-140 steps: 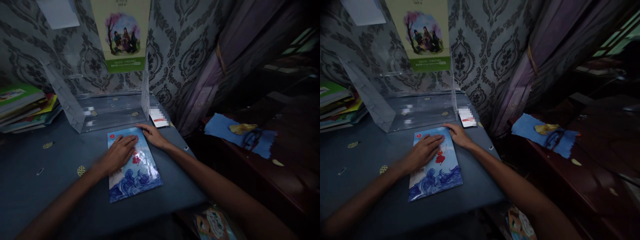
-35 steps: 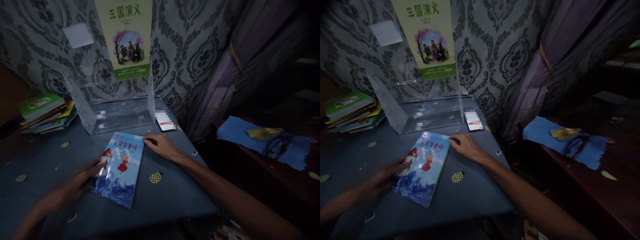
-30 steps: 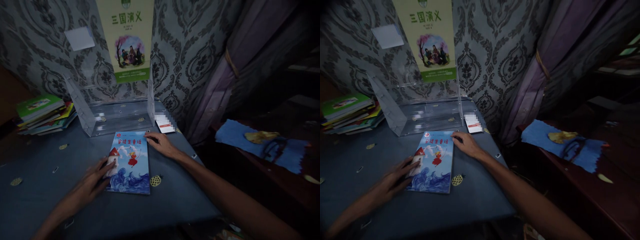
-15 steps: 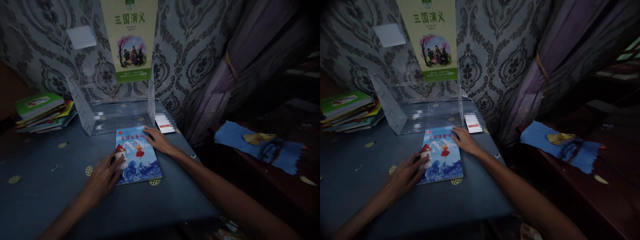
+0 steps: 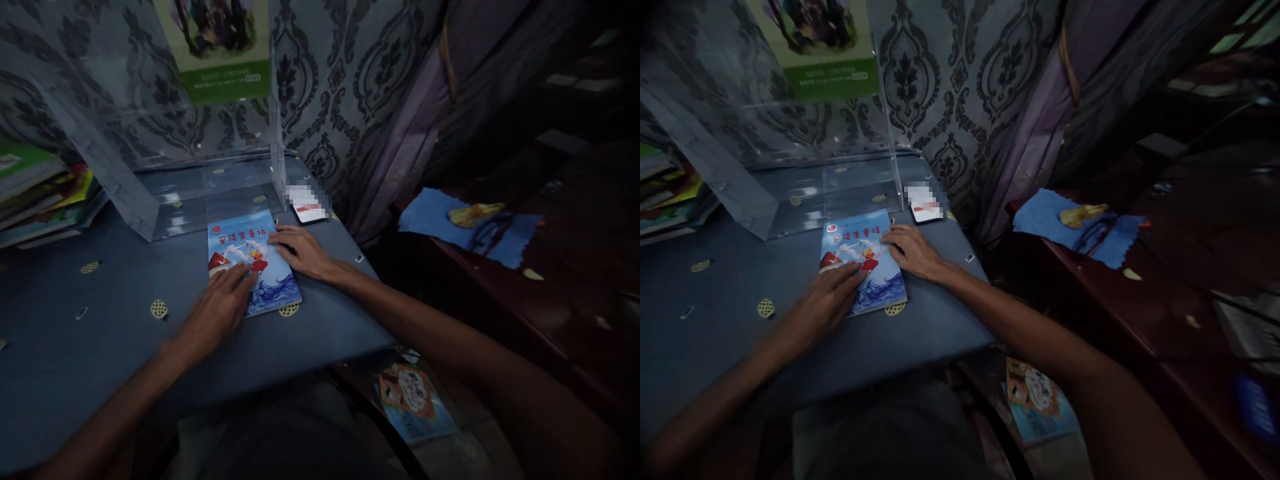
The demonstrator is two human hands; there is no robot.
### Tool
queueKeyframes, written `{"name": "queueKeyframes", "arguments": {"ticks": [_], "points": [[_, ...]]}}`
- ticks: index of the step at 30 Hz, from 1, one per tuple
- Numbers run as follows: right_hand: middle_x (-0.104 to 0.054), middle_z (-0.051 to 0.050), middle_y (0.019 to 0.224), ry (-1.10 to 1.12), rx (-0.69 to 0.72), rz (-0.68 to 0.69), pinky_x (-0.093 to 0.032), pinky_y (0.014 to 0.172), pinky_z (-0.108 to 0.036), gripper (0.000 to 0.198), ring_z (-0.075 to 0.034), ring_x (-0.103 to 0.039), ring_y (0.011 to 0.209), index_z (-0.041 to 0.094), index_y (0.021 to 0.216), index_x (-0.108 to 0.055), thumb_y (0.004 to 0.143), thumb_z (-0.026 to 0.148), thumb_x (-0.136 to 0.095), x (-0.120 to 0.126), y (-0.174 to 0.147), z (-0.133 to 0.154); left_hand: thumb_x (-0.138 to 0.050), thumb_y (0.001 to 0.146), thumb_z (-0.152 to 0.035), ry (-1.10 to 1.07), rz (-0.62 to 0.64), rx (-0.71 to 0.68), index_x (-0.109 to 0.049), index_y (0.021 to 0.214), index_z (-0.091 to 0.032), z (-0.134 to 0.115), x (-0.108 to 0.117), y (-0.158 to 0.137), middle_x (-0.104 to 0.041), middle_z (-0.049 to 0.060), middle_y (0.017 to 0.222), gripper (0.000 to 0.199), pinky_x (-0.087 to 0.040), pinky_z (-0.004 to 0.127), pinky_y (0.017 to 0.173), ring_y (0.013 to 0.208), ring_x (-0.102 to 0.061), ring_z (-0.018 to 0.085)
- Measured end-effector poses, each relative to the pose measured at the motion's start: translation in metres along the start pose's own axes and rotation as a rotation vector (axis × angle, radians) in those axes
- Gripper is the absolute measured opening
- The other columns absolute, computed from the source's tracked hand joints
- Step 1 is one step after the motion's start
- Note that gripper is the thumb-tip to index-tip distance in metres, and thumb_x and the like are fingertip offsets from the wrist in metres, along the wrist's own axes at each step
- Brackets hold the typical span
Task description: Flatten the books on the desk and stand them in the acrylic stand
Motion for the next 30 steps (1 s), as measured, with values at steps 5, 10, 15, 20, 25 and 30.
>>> {"name": "queueKeyframes", "arguments": {"ticks": [5, 10, 15, 20, 25, 30], "points": [[-0.072, -0.014, 0.121, 0.081, 0.034, -0.014, -0.051, 0.105, -0.045, 0.031, -0.025, -0.063, 0.123, 0.016, 0.119, -0.072, 0.097, 0.018, -0.051, 0.016, -0.041, 0.028, -0.041, 0.105, -0.031, -0.037, -0.016, -0.063, -0.055, 0.137, -0.015, -0.028, 0.001, 0.005, -0.058, 0.016, 0.144, 0.039, -0.044, 0.051, 0.113, 0.136, -0.052, 0.028], [-0.073, -0.011, 0.114, 0.188, 0.024, 0.001, -0.056, 0.094, -0.039, 0.032, -0.020, -0.067, 0.109, 0.019, 0.121, -0.071, 0.099, 0.017, -0.048, 0.033, -0.083, 0.058, -0.046, 0.103, -0.044, -0.008, -0.039, -0.153, -0.055, 0.137, -0.013, -0.047, 0.003, 0.008, -0.062, 0.016, 0.139, 0.046, -0.047, 0.050, 0.108, 0.133, -0.053, 0.031], [-0.073, -0.010, 0.110, 0.273, -0.021, 0.034, -0.057, 0.091, -0.038, 0.031, -0.019, -0.067, 0.104, 0.020, 0.122, -0.070, 0.100, 0.017, -0.049, 0.038, -0.100, 0.069, -0.046, 0.104, -0.032, 0.060, -0.076, -0.209, -0.061, 0.130, -0.012, -0.057, 0.008, 0.016, -0.068, 0.016, 0.126, 0.036, -0.051, 0.043, 0.098, 0.119, -0.061, 0.028], [-0.074, -0.009, 0.108, 0.373, -0.089, 0.026, -0.056, 0.092, -0.038, 0.030, -0.018, -0.068, 0.103, 0.020, 0.119, -0.072, 0.100, 0.019, -0.048, 0.037, -0.099, 0.061, -0.050, 0.101, -0.023, 0.162, -0.093, -0.280, -0.064, 0.124, -0.007, -0.068, 0.011, 0.018, -0.070, 0.017, 0.115, 0.031, -0.053, 0.040, 0.086, 0.105, -0.063, 0.028], [-0.075, -0.008, 0.114, 0.488, -0.115, 0.002, -0.054, 0.099, -0.041, 0.031, -0.018, -0.068, 0.109, 0.021, 0.124, -0.070, 0.101, 0.022, -0.049, 0.039, -0.100, 0.056, -0.049, 0.101, -0.020, 0.172, -0.021, -0.252, -0.065, 0.123, -0.010, -0.067, 0.012, 0.021, -0.071, 0.015, 0.115, 0.029, -0.056, 0.038, 0.080, 0.101, -0.065, 0.027], [-0.074, -0.008, 0.120, 0.503, -0.094, -0.033, -0.052, 0.102, -0.039, 0.031, -0.019, -0.067, 0.114, 0.021, 0.126, -0.069, 0.101, 0.024, -0.051, 0.043, -0.100, 0.056, -0.045, 0.100, -0.016, 0.109, 0.072, -0.214, -0.068, 0.118, -0.013, -0.060, 0.016, 0.027, -0.072, 0.013, 0.114, 0.029, -0.058, 0.038, 0.073, 0.100, -0.066, 0.027]]}}
Point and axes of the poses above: each hand's wrist, its own y-axis towards the middle knuckle, its own x-axis out of the back of the hand, z = x × y, the point moved 9 cm from there along y, towards the middle knuckle
